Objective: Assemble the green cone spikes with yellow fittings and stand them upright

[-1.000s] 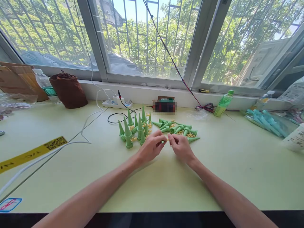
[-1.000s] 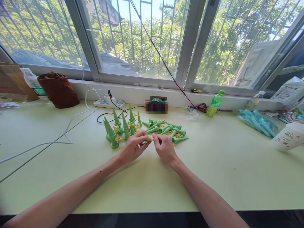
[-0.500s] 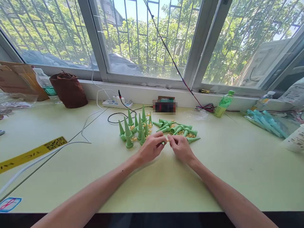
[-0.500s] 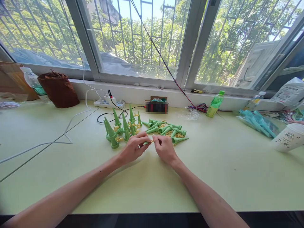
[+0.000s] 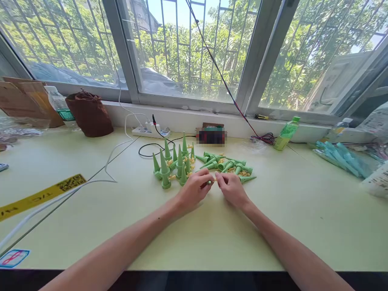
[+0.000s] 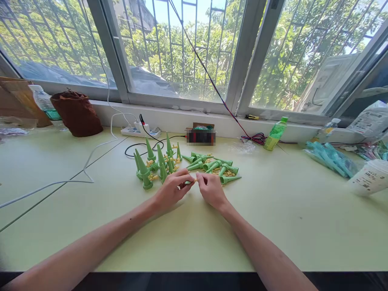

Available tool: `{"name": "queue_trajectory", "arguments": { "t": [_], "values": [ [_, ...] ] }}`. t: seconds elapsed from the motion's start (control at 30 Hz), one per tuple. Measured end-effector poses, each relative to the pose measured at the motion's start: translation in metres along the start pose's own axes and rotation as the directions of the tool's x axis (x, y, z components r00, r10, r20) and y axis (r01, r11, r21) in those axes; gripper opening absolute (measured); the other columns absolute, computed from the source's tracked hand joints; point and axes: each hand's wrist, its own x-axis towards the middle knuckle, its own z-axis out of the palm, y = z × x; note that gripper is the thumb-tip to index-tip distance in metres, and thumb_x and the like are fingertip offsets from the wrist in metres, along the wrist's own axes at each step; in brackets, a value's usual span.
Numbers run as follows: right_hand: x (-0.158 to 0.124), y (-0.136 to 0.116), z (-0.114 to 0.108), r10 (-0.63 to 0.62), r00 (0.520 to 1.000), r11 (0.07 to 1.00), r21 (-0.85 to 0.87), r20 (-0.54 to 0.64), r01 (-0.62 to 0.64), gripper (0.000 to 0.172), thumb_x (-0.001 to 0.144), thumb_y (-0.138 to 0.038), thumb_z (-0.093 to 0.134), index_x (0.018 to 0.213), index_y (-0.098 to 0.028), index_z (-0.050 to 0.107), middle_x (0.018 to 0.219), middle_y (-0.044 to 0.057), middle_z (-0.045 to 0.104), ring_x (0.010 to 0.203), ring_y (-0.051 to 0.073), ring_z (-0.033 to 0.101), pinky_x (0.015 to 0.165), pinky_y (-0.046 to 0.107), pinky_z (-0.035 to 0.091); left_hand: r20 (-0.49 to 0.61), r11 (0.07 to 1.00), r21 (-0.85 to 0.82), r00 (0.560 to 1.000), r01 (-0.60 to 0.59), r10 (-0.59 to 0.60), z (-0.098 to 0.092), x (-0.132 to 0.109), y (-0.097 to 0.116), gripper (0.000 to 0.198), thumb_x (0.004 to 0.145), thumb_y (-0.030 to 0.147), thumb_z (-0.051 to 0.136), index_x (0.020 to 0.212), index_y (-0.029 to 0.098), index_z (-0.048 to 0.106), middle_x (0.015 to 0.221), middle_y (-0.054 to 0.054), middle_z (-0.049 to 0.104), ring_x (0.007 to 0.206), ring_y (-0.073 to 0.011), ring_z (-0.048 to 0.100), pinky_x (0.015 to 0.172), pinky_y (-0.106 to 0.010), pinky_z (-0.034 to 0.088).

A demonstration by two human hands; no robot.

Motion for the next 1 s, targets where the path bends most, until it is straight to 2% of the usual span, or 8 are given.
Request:
{"name": "queue_trajectory", "arguments": {
  "t": [0.47,0.8,1.0],
  "values": [
    [0.0001,-0.0023,0.0011,-0.019,0.998,1.000,-0.005,-0.060,0.019,0.048,0.094,-0.042,0.040,0.053,-0.019,0.030,0.049,-0.004,0.028,0.049,0.010,0.025,0.051,0.028,0.019,-0.058,1.000,0.019,0.998,0.016,-0.015,0.0033,-0.0025,-0.0056,0.015,0.092,0.023,0.052,0.090,0.018,0.066,0.080,-0.001,0.050,0.063,-0.0082,0.051,0.056,-0.020,0.046],
    [0.0001,-0.0045,0.0010,-0.021,0.997,1.000,-0.007,-0.077,0.021,0.048,0.094,-0.042,0.039,0.053,-0.019,0.029,0.049,-0.004,0.028,0.048,0.010,0.026,0.050,0.028,0.020,-0.091,0.994,0.068,0.992,-0.080,0.086,0.0012,-0.0022,-0.0048,0.013,0.091,0.020,0.054,0.091,0.018,0.067,0.079,-0.001,0.053,0.064,-0.0080,0.050,0.051,-0.017,0.041],
    [0.0006,-0.0047,0.0013,-0.030,0.997,1.000,-0.004,-0.075,0.030,0.048,0.094,-0.042,0.039,0.053,-0.019,0.027,0.049,-0.004,0.027,0.048,0.010,0.025,0.050,0.027,0.020,-0.082,0.984,0.110,0.986,-0.137,0.147,-0.0008,-0.0015,-0.0047,0.014,0.091,0.016,0.053,0.091,0.018,0.067,0.077,-0.002,0.054,0.064,-0.0089,0.050,0.055,-0.019,0.041]
  ]
}}
